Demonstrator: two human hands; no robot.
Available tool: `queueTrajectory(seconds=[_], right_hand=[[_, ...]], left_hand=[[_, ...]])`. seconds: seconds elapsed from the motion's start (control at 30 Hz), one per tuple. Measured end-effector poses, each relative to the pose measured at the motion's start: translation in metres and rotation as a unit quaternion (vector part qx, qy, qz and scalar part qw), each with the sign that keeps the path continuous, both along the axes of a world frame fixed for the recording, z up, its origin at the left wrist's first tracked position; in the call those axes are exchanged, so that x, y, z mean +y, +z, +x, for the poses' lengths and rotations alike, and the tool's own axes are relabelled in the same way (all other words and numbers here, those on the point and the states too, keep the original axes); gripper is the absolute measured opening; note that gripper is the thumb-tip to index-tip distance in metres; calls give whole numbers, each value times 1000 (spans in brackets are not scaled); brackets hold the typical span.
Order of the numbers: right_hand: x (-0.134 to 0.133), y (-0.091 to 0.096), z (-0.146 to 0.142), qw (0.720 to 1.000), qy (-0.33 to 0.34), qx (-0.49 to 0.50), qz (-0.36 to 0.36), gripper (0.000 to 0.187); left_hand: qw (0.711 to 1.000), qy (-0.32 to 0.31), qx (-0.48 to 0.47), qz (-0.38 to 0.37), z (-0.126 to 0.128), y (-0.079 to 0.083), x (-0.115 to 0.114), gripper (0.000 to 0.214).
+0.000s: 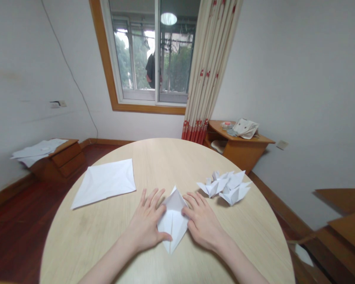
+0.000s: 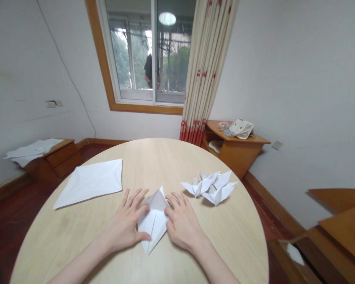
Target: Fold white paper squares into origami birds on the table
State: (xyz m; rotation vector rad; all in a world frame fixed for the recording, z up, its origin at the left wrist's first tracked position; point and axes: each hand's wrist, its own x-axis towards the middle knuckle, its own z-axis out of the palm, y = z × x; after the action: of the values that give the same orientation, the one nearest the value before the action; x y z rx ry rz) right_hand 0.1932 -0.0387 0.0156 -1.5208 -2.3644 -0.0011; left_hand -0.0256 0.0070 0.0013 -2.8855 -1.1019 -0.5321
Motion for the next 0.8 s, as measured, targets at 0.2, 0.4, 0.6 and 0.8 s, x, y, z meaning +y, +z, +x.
queueTrajectory(seconds=[0.2,0.4,0.6,0.8], right_hand=[[3,-4,2,1000,-8,1,-1,33],[2,-4,1,999,-19,19,-21,22],[-1,-3,-3,999,-12,32,-1,23],[-2,-4,-3,999,-5,46,16,23]], left_hand=[[1000,15,-15,-5,3,-4,-3,56],[998,55,-3,-18,11,-6,-10,44],[998,61,-12,-11,10,-9,-8,35],[998,51,-46,12,10,-15,-7,29]])
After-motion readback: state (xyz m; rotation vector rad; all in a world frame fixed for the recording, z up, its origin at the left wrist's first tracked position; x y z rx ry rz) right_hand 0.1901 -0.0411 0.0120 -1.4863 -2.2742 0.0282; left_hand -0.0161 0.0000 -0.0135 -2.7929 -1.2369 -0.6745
